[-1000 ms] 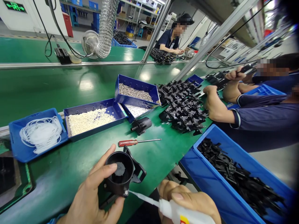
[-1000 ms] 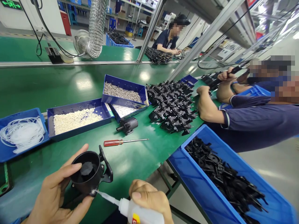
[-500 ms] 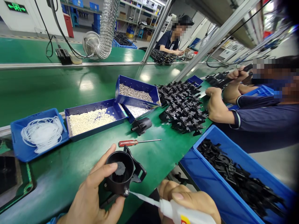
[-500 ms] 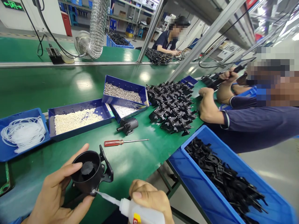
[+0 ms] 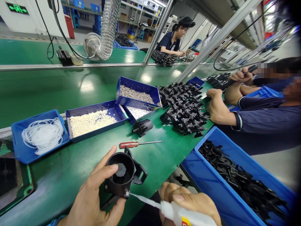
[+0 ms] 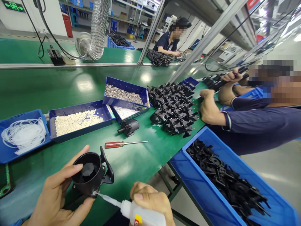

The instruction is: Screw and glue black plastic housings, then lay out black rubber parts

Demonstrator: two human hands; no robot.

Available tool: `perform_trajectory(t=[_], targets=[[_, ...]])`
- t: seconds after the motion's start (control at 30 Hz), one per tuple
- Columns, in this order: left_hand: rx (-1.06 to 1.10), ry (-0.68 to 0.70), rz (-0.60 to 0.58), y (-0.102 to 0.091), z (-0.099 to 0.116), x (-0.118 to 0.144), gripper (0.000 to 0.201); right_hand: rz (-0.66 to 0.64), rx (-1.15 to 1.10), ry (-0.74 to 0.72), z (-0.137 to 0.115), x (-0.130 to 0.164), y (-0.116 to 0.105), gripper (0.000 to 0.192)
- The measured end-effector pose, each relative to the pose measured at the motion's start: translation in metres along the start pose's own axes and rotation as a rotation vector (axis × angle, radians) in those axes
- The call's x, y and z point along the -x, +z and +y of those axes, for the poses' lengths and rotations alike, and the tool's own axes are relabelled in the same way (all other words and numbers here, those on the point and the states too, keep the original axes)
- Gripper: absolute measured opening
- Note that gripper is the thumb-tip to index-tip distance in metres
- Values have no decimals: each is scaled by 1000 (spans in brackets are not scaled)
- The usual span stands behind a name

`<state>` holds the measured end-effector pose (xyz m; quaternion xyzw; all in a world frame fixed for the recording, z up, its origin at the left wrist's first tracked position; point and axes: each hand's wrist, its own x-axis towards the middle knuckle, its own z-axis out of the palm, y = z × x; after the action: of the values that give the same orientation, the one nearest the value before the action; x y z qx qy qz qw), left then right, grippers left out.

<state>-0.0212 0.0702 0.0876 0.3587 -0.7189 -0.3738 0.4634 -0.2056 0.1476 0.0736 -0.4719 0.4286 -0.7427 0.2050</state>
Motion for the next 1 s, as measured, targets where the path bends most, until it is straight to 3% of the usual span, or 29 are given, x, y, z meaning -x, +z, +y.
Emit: perform_trajectory(t=[0.47, 1.0], targets=[[-22, 30, 5, 0, -5, 2, 80, 25, -28, 65, 2, 7, -5, 41], [-11, 55, 9, 2, -8, 3, 73, -8, -38, 66, 2, 8, -8, 40]])
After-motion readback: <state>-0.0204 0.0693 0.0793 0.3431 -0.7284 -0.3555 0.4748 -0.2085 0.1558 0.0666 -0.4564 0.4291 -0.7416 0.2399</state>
